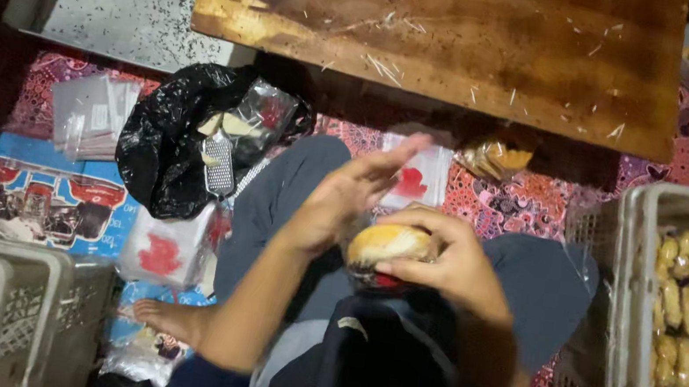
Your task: The person sits on the floor and repeatedly picks up doughnuts from a wooden board, places them into small plastic bags, and arranges the packaged doughnuts in a white basket. The person handles the doughnuts by hand throughout the process.
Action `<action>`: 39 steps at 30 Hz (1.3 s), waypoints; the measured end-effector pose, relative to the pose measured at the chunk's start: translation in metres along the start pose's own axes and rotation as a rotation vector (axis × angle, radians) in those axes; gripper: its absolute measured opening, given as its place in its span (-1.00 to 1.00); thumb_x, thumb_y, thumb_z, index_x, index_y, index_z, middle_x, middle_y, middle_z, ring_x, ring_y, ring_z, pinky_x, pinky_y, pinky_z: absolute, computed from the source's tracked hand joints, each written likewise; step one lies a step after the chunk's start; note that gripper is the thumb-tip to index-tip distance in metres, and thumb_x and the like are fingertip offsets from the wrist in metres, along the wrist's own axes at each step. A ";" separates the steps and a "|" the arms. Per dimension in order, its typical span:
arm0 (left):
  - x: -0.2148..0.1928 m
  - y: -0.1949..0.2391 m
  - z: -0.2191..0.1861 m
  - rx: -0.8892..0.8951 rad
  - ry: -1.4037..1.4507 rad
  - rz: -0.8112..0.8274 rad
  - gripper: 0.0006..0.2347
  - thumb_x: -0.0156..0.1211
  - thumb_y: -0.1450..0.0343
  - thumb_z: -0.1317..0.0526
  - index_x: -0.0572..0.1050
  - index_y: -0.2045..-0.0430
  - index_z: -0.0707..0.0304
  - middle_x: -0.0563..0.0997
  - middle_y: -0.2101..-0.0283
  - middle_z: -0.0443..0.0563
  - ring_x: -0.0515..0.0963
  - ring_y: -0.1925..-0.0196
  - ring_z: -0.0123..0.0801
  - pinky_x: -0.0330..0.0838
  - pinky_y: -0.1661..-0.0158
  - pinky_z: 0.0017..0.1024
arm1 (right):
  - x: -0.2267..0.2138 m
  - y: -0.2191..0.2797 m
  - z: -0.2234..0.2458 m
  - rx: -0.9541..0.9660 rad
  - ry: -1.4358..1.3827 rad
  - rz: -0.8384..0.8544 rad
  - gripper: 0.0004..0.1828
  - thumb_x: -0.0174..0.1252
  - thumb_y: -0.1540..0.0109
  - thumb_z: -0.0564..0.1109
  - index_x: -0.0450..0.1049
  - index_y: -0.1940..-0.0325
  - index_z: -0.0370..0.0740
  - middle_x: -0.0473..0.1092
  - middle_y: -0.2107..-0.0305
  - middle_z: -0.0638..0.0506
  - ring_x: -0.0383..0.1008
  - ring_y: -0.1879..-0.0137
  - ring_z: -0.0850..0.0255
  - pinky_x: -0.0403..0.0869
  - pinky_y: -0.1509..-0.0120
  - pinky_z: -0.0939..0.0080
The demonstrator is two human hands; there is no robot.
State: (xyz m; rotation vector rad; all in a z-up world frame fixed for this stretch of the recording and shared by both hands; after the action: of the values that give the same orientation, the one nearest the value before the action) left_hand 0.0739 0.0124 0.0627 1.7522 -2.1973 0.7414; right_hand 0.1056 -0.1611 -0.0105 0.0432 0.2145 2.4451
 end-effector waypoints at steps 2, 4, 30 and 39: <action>-0.014 0.021 0.023 0.058 0.327 -0.238 -0.46 0.05 -0.46 -0.16 0.53 -0.22 0.19 0.32 -0.42 0.21 0.26 -0.50 -0.14 0.08 -0.47 -0.23 | 0.019 -0.002 -0.003 -0.106 -0.209 -0.131 -0.56 0.37 -0.10 -0.28 0.54 -0.07 -0.37 0.49 0.07 -0.07 0.52 -0.06 0.14 0.47 -0.21 0.18; -0.024 0.048 0.047 0.094 0.023 -0.423 -0.57 0.06 -0.52 -0.05 0.57 -0.10 0.32 0.56 -0.23 0.25 0.52 -0.31 -0.17 0.31 -0.36 -0.23 | 0.034 -0.018 -0.008 -0.184 -0.308 -0.222 -0.69 0.23 -0.23 -0.28 0.55 -0.07 -0.37 0.48 0.05 -0.03 0.49 -0.10 0.19 0.44 -0.24 0.22; -0.172 0.124 0.185 -0.578 -0.493 -0.729 -0.78 0.23 -0.42 0.30 0.59 0.16 0.52 0.73 0.45 0.03 0.70 0.40 -0.50 0.54 0.29 -0.60 | 0.006 -0.075 -0.201 0.105 -0.545 -0.400 -0.72 0.21 -0.31 -0.25 0.51 -0.10 -0.36 0.54 0.10 -0.04 0.55 0.02 0.34 0.53 -0.11 0.38; -0.127 -0.177 0.406 -0.349 -0.857 -0.223 -0.71 0.22 -0.41 0.28 0.53 0.01 0.43 0.64 -0.02 0.33 0.61 -0.07 -0.01 0.45 -0.06 -0.22 | -0.274 -0.066 -0.257 0.067 -0.435 -0.838 -0.66 0.25 -0.24 -0.28 0.42 -0.07 -0.44 0.56 0.19 -0.13 0.63 0.13 0.18 0.61 0.06 0.21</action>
State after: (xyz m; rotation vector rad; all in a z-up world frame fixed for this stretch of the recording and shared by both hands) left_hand 0.3280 -0.1205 -0.2985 2.3069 -2.2949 -0.5314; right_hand 0.3363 -0.3214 -0.2685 0.4215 0.0890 1.5466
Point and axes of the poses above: each hand's wrist, its own y-axis away from the middle knuckle, its own x-axis out of the palm, z = x × y, the point moved 5 cm from there along -y, towards the middle knuckle
